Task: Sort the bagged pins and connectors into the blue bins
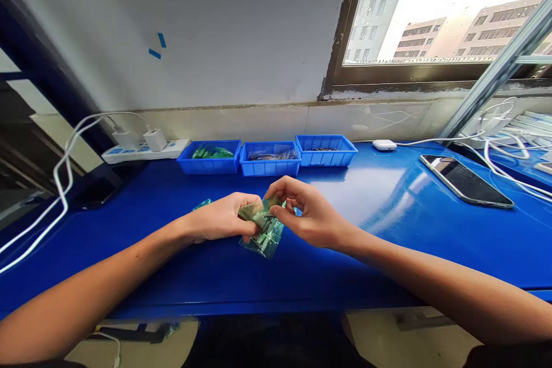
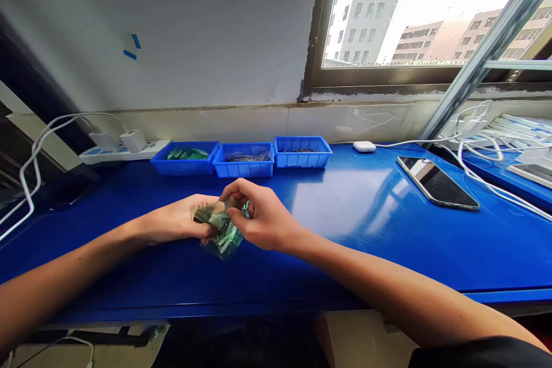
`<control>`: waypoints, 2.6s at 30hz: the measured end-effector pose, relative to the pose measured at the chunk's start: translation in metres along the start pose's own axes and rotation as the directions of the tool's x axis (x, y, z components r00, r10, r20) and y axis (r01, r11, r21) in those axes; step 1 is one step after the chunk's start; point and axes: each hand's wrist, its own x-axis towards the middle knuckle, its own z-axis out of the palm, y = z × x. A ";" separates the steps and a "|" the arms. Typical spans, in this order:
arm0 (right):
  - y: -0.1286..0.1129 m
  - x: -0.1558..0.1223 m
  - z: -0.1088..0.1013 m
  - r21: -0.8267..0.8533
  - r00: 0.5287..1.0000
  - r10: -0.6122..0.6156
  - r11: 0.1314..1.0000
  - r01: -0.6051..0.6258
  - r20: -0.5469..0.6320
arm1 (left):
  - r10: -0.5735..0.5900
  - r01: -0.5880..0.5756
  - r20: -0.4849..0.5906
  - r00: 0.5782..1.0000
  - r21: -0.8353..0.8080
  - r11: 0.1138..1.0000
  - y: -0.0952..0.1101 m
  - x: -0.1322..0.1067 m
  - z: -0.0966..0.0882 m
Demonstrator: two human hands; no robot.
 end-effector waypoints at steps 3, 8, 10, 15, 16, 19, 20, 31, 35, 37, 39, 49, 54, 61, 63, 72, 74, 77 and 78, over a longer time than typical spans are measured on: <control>0.000 0.000 0.000 0.001 1.000 0.006 1.000 -0.006 -0.002 | 0.008 -0.009 0.018 1.000 0.028 1.000 0.000 0.000 -0.001; 0.005 0.002 -0.002 -0.014 0.998 0.044 0.999 -0.045 -0.047 | 0.026 -0.018 -0.100 0.995 0.081 0.997 -0.002 0.002 -0.003; 0.007 0.003 -0.003 -0.018 0.996 0.063 0.998 -0.064 -0.056 | 0.058 -0.050 -0.162 0.985 0.053 0.997 -0.002 0.001 -0.003; 0.009 0.004 -0.005 -0.050 0.997 0.072 0.996 -0.074 -0.032 | 0.162 -0.147 -0.227 0.960 0.081 0.986 -0.005 0.001 -0.002; 0.010 0.004 -0.005 -0.053 0.997 0.067 0.996 -0.069 -0.028 | 0.173 -0.153 -0.232 0.957 0.101 0.983 -0.005 0.001 -0.002; 0.010 0.004 -0.004 -0.059 0.998 0.050 0.997 -0.052 -0.028 | 0.191 -0.159 -0.247 0.950 0.143 0.977 -0.005 0.002 -0.003; 0.010 0.004 -0.004 -0.063 0.999 0.045 0.997 -0.047 -0.026 | 0.196 -0.161 -0.257 0.946 0.148 0.976 -0.005 0.002 -0.003; 0.014 0.006 -0.004 -0.045 0.989 0.109 0.993 -0.114 -0.103 | 0.226 -0.169 -0.390 0.892 0.175 0.970 -0.002 0.005 -0.004; 0.018 0.008 -0.004 -0.006 0.972 0.198 0.980 -0.200 -0.131 | 0.253 -0.183 -0.458 0.852 0.194 0.964 -0.002 0.005 -0.006; 0.018 0.008 -0.004 -0.036 0.976 0.152 0.987 -0.159 -0.153 | 0.279 -0.187 -0.494 0.823 0.228 0.956 -0.002 0.005 -0.006; 0.017 0.006 -0.004 -0.146 0.980 0.012 0.988 -0.042 -0.201 | 0.332 -0.210 -0.540 0.774 0.276 0.938 -0.001 0.003 -0.005; 0.014 0.001 -0.013 -0.709 0.769 -0.637 0.566 0.422 -0.051 | 0.309 -0.380 -0.582 0.753 0.000 0.925 0.001 0.002 -0.003; 0.015 0.002 -0.021 -0.805 0.700 -0.706 0.350 0.478 0.109 | 0.064 -0.286 -0.448 0.892 -0.447 0.847 0.005 0.003 -0.002; 0.016 0.003 -0.014 -0.581 0.832 -0.552 0.694 0.425 -0.051 | 0.287 -0.390 -0.572 0.769 -0.064 0.919 0.000 0.001 -0.001; 0.014 0.004 -0.010 -0.338 0.924 -0.325 0.908 0.246 -0.200 | 0.335 -0.388 -0.604 0.723 0.046 0.920 0.000 0.000 -0.001; 0.016 0.005 0.004 0.124 0.978 0.176 0.979 -0.161 -0.113 | 0.357 -0.367 -0.546 0.758 0.096 0.925 0.002 0.000 0.007; 0.018 0.004 0.004 0.100 0.980 0.154 0.985 -0.142 -0.123 | 0.352 -0.353 -0.536 0.768 0.105 0.930 0.002 -0.001 0.007; 0.020 0.005 0.004 0.122 0.978 0.148 0.984 -0.130 -0.150 | 0.353 -0.336 -0.538 0.765 0.134 0.933 0.001 0.000 0.006; 0.020 0.005 0.004 0.146 0.976 0.147 0.981 -0.124 -0.159 | 0.356 -0.336 -0.534 0.766 0.139 0.931 0.001 0.000 0.005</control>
